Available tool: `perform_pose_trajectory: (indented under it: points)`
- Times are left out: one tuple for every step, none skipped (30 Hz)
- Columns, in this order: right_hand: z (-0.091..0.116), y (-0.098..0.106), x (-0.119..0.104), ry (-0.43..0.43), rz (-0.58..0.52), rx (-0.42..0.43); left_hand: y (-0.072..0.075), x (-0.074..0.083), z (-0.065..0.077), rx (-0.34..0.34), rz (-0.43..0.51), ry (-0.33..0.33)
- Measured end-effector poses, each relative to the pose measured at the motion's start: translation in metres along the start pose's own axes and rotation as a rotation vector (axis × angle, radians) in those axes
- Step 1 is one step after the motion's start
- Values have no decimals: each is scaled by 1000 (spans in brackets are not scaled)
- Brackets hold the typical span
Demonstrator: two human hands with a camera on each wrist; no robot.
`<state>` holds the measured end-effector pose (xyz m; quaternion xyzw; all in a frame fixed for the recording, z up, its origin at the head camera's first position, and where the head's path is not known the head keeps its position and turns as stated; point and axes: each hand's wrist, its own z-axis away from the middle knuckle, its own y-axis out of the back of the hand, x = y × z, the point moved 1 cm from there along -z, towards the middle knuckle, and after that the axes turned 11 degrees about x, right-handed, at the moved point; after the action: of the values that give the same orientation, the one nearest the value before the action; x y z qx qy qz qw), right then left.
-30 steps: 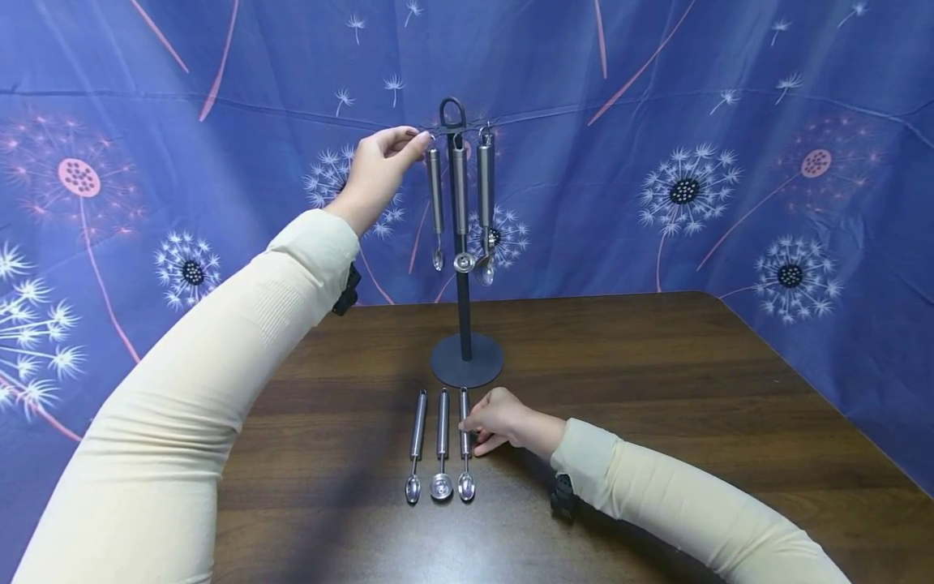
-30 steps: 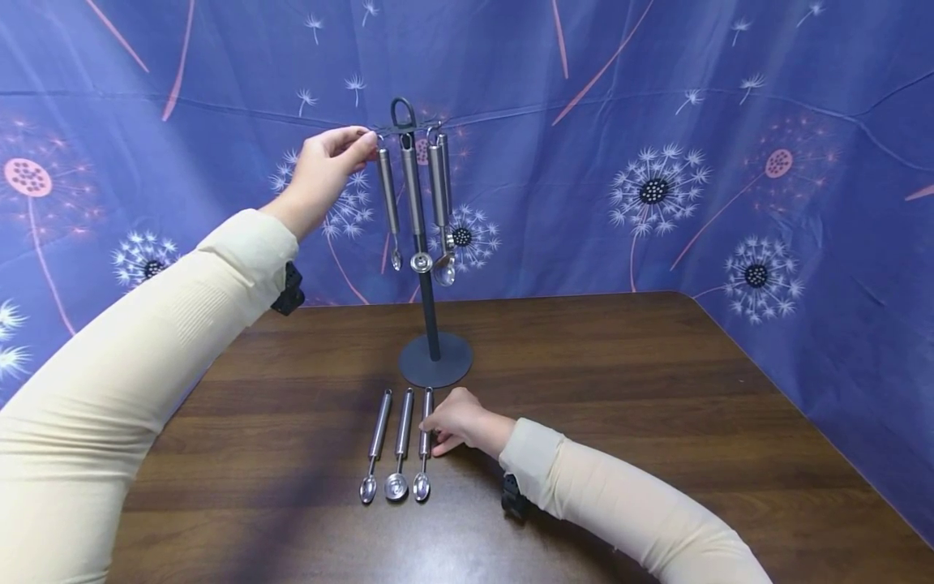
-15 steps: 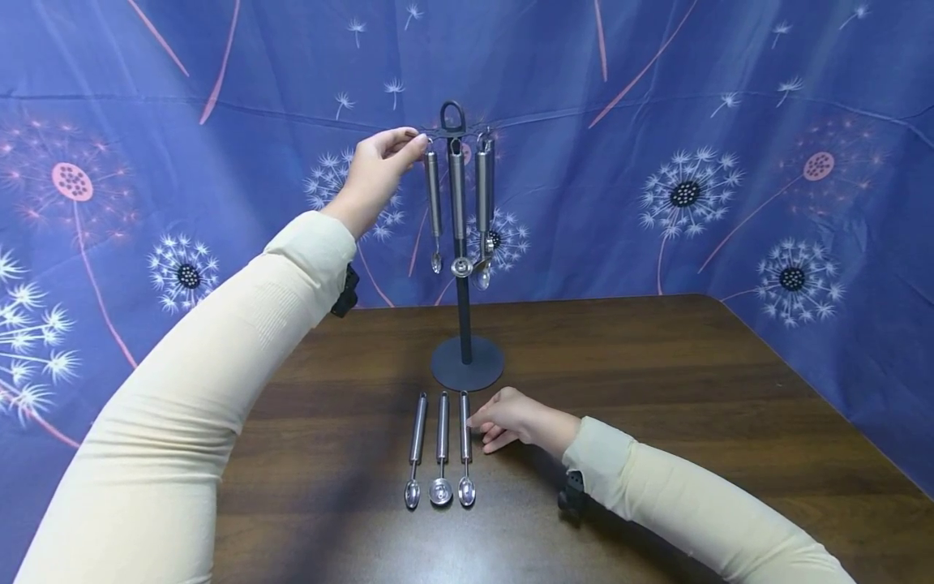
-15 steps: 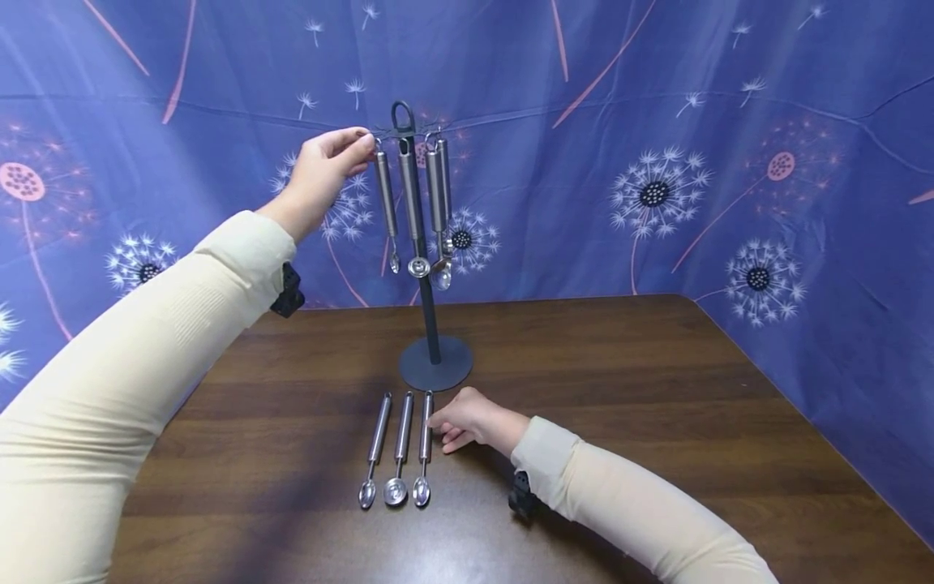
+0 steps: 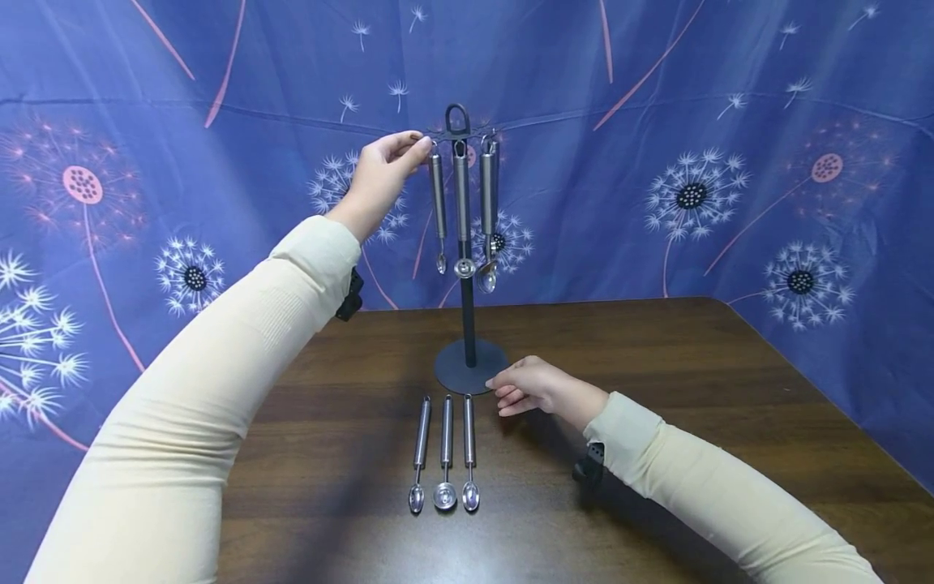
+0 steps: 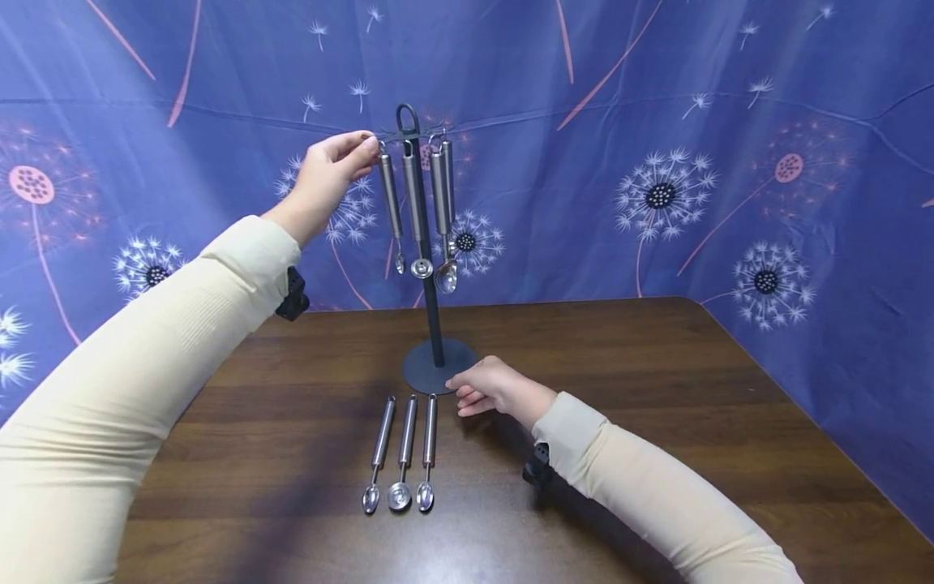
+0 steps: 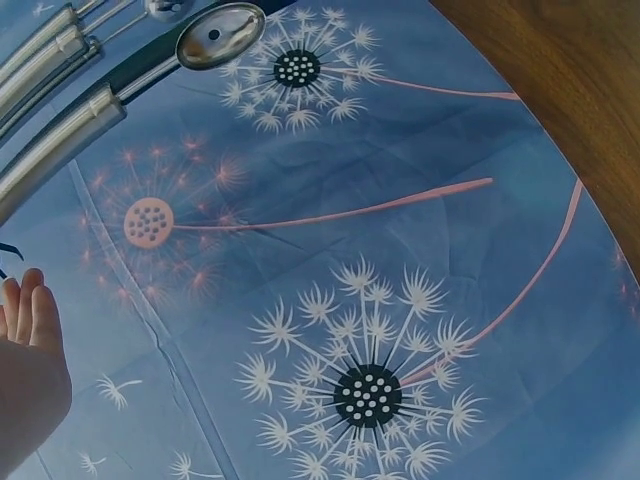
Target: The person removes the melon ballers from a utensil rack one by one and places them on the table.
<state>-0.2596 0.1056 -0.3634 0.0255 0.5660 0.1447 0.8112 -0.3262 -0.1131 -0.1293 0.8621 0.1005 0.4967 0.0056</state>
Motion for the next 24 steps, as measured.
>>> perform_pose_trajectory:
  points:
    - [0,3,-3,1,-3,2,0,0,0,-1,-3,-2]
    - [0,6,-7,0,-6,5,0,0,1,-3,-8,-2]
    - [1,9,-11,1,-14,6,0,1,1,-4,-15,-5]
    - [1,12,-14,2,-24,9,0,1,2,-5,-23,-7]
    - [2,15,-19,4,-31,11,1,0,2,-5,-32,-10]
    - [2,18,-23,7,-39,17,1,0,3,-6,-42,-12]
    - [3,21,-27,14,-46,20,1,0,4,-7,-52,-12]
    - [4,24,-31,17,-55,24,1,0,5,-8,-62,-12]
    - [5,26,-35,23,-58,23,2,0,5,-9,-68,-13]
    - [6,29,-40,29,-60,28,2,0,6,-9,-73,-13]
    - [7,31,-44,37,-59,28,2,0,6,-9,-74,-13]
    - [8,33,-49,44,-60,30,2,0,7,-9,-75,-11]
    - [9,36,-54,52,-57,29,2,0,7,-10,-75,-11]
    - [11,38,-58,55,-57,31,2,0,7,-10,-73,-12]
    - [12,40,-63,62,-58,32,2,0,7,-10,-70,-10]
    - [14,41,-68,68,-61,36,2,0,7,-9,-69,-11]
    - [15,43,-73,75,-66,37,2,1,7,-8,-69,-12]
    - [17,44,-77,81,-69,40,2,1,7,-6,-74,-14]
    - [18,45,-82,89,-72,41,2,1,7,-2,-77,-18]
    - [19,46,-86,96,-78,45,2,1,7,3,-84,-22]
    - [20,47,-91,103,-83,49,2,1,7,6,-87,-26]
    - [21,48,-95,109,-92,55,2,1,7,8,-89,-31]
    - [23,49,-99,114,-99,61,2,1,7,11,-89,-35]
    - [24,50,-102,119,-105,69,2,1,7,14,-90,-40]
